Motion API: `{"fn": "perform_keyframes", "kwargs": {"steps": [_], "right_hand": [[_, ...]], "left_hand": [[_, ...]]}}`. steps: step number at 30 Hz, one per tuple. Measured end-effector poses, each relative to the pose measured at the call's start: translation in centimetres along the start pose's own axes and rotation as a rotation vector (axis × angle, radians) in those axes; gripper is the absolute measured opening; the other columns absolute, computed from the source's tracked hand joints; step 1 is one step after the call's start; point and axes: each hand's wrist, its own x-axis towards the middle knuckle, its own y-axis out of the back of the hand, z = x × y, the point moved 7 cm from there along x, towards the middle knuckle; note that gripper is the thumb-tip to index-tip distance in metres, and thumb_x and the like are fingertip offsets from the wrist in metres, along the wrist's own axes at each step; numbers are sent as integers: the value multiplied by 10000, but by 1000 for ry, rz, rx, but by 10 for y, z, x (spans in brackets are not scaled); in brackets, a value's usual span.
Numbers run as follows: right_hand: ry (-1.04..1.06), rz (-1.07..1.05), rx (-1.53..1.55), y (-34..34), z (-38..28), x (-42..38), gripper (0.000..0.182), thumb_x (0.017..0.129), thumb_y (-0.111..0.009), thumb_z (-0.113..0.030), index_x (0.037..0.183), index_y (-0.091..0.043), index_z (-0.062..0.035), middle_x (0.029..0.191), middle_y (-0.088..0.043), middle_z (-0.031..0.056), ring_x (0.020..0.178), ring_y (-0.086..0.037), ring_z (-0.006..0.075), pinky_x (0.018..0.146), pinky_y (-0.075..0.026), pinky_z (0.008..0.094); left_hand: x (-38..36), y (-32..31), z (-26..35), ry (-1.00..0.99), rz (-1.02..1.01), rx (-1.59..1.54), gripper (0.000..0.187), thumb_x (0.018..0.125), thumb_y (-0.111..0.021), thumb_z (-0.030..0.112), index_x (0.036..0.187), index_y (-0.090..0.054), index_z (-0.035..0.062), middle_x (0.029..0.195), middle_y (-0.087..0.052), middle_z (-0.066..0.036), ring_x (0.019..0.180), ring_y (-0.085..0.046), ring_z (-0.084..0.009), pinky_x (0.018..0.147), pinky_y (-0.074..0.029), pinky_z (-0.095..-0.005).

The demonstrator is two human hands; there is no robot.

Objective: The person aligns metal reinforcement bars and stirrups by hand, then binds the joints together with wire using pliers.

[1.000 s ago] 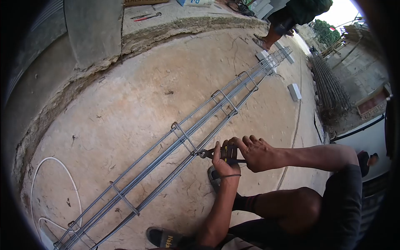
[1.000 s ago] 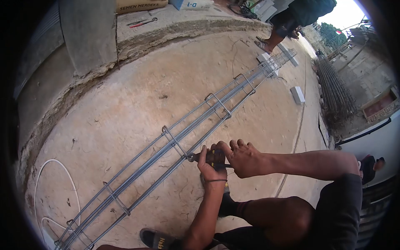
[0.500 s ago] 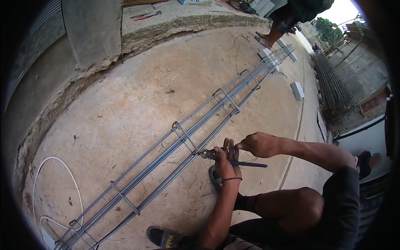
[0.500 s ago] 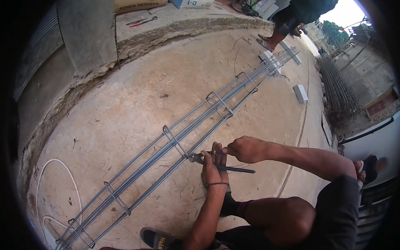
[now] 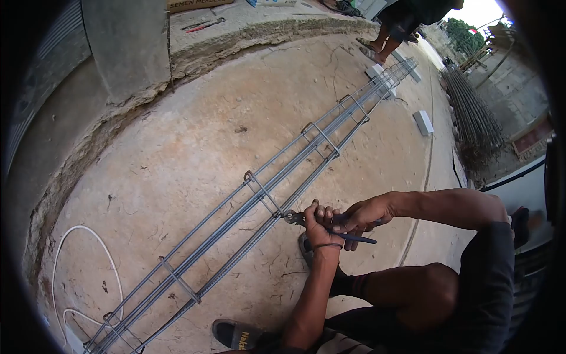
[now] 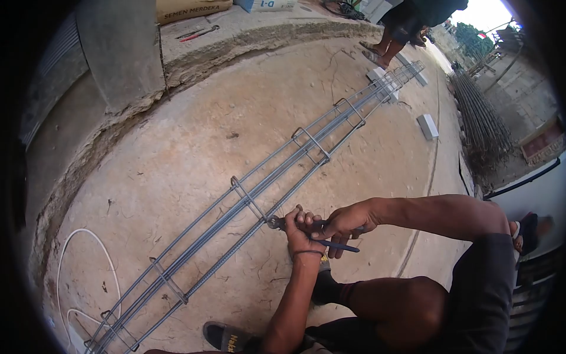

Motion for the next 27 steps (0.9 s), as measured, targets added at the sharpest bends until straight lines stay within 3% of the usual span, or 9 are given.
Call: {"fn": "perform_keyframes", "kwargs": {"steps": [2, 4, 8, 12, 16, 18, 20, 24, 27], "right_hand": [[-90, -393, 444, -31, 6, -3, 384, 968, -569, -364, 1030, -578, 15, 786, -638, 101, 699, -620, 212, 727, -539, 403], [-118, -306, 436, -30, -8, -14, 330, 977, -545, -347, 996, -556, -18, 745, -603, 87, 655, -600, 206, 658, -538, 365], [-212, -125, 113, -12, -40, -30, 304, 952, -538, -272, 936, -591, 27, 795, -633, 137, 624, -625, 255, 573, -521, 410], [211, 168, -1039, -14, -80, -47, 296, 855, -492, -121, 985, -553, 137, 801, -665, 255, 742, -690, 372, 600, -556, 423], [219, 643, -1187, -11, -92, -59, 418, 836, -618, -237, 964, -548, 155, 803, -664, 249, 738, -695, 332, 609, -555, 438], [138, 286, -918, -8, -77, -56, 603, 798, -720, -431, 969, -561, 125, 809, -667, 218, 739, -688, 322, 578, -554, 406], [-307, -230, -232, -9, -44, -50, 739, 758, -744, -550, 1134, -582, 66, 980, -662, 184, 848, -683, 280, 811, -546, 411], [-252, -418, 421, -51, -29, -44, 334, 923, -618, -269, 1128, -598, -5, 940, -643, 121, 806, -643, 209, 935, -496, 447], [-224, -458, 645, -62, 3, -22, 139, 926, -576, -178, 892, -572, -43, 742, -580, 55, 623, -580, 204, 674, -504, 456]], "left_hand": [[1, 4, 2, -7, -16, 16, 151, 851, -656, 190, 942, -590, 88, 635, -438, 61, 585, -485, -107, 683, -520, -317], [0, 4, 1, -3, -32, 31, 183, 847, -668, 205, 953, -587, 81, 657, -469, 49, 610, -507, -122, 707, -523, -325], [-20, -8, -2, 71, 110, -1, 350, 829, -702, 288, 1031, -563, 38, 834, -575, -73, 795, -611, -220, 808, -529, -362], [-12, -20, 4, -23, 37, -7, 503, 822, -728, 380, 1096, -524, 12, 1021, -579, -174, 899, -643, -275, 831, -535, -383], [-5, -36, 1, 187, 24, -95, 289, 877, -684, 306, 759, -492, 126, 636, -498, -6, 617, -545, -190, 664, -506, -369], [-9, -25, 2, 117, 97, -68, 289, 893, -655, 266, 711, -472, 137, 594, -453, 14, 551, -472, -165, 616, -483, -358], [-19, -27, 6, 100, -38, -80, 272, 901, -634, 248, 704, -476, 145, 597, -459, 17, 556, -480, -150, 607, -474, -356], [-19, -19, 8, 145, -250, -136, 270, 936, -588, 258, 693, -520, 161, 582, -517, 21, 512, -475, -128, 576, -428, -324], [-13, -5, 8, 141, -314, -130, 234, 942, -580, 279, 750, -558, 146, 630, -554, 1, 567, -549, -155, 658, -502, -372]]}}
